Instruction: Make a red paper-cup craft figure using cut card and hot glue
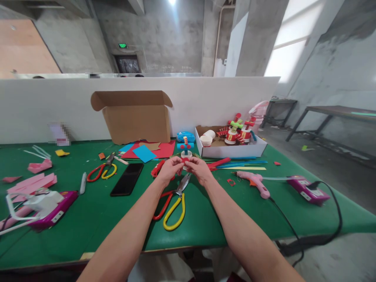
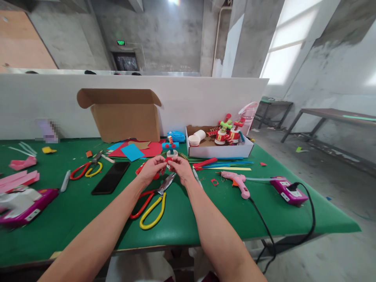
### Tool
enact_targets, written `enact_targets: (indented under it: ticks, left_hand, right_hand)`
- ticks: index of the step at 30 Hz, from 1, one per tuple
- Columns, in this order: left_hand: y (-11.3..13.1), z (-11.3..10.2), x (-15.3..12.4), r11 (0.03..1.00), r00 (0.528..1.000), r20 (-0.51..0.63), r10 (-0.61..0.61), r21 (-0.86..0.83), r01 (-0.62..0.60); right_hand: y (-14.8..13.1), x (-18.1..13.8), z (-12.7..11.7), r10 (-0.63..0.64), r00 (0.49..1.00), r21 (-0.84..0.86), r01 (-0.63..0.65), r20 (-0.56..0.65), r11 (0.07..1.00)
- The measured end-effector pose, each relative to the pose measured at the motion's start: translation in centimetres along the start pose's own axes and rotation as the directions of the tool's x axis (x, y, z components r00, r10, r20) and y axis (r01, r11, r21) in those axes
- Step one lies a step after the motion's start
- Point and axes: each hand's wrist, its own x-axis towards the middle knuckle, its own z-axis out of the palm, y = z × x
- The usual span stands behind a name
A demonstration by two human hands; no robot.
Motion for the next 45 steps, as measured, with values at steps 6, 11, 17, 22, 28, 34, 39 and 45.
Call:
enact_targets:
  ticks: [6, 11, 17, 22, 28, 34, 39, 45]
  left_hand:
    - [0.0, 0.0, 0.1, 1.000, 1.000, -0.019, -0.004, -0.008, 0.003]
    - [0.1, 0.0, 0.1, 1.000, 1.000, -0.017, 0.005, -0.003, -0.005]
    - [0.0, -0.1, 0.1, 0.997, 1.000, -0.024, -0.005, 0.078, 0.007]
    - [-0.2, -0.1, 0.2, 0.996, 1.000, -0.023, 0.007, 0.094, -0.005]
    - [-0.7, -0.1, 0.5, 0.993, 0.997, -0.063, 0.043, 0.110, -0.036]
    - [-0.6, -0.1, 0.4, 0.992, 0.995, -0.083, 0.060, 0.119, -0.050]
    - [-0.6, -0.2, 0.4, 0.989, 0.998, -0.052, 0.045, 0.141, -0.037]
    - [-1.0, -0.2, 0.6, 0.987, 0.997, -0.058, 0.056, 0.156, -0.047]
  right_hand:
    - [0.0, 0.1, -0.2, -0.008, 1.000, -0.122, 0.011, 0.018, 0.992]
    - [0.1, 0.0, -0.1, 0.019, 0.999, -0.082, -0.017, 0.026, 0.997]
    - [-0.2, 0.2, -0.2, -0.068, 0.996, -0.234, 0.078, 0.050, 0.969]
    - [-0.2, 0.2, -0.2, -0.051, 0.998, -0.201, 0.054, 0.021, 0.978]
    - [-0.3, 0.0, -0.2, -0.173, 0.985, -0.492, 0.160, 0.019, 0.856]
    - [-0.4, 0.0, 0.0, -0.113, 0.994, -0.394, 0.098, -0.014, 0.914]
    - [-0.2, 0.2, -0.2, -0.096, 0.994, -0.344, 0.107, 0.047, 0.933]
    - [-0.2, 0.2, -0.3, -0.136, 0.990, -0.409, 0.137, 0.033, 0.902]
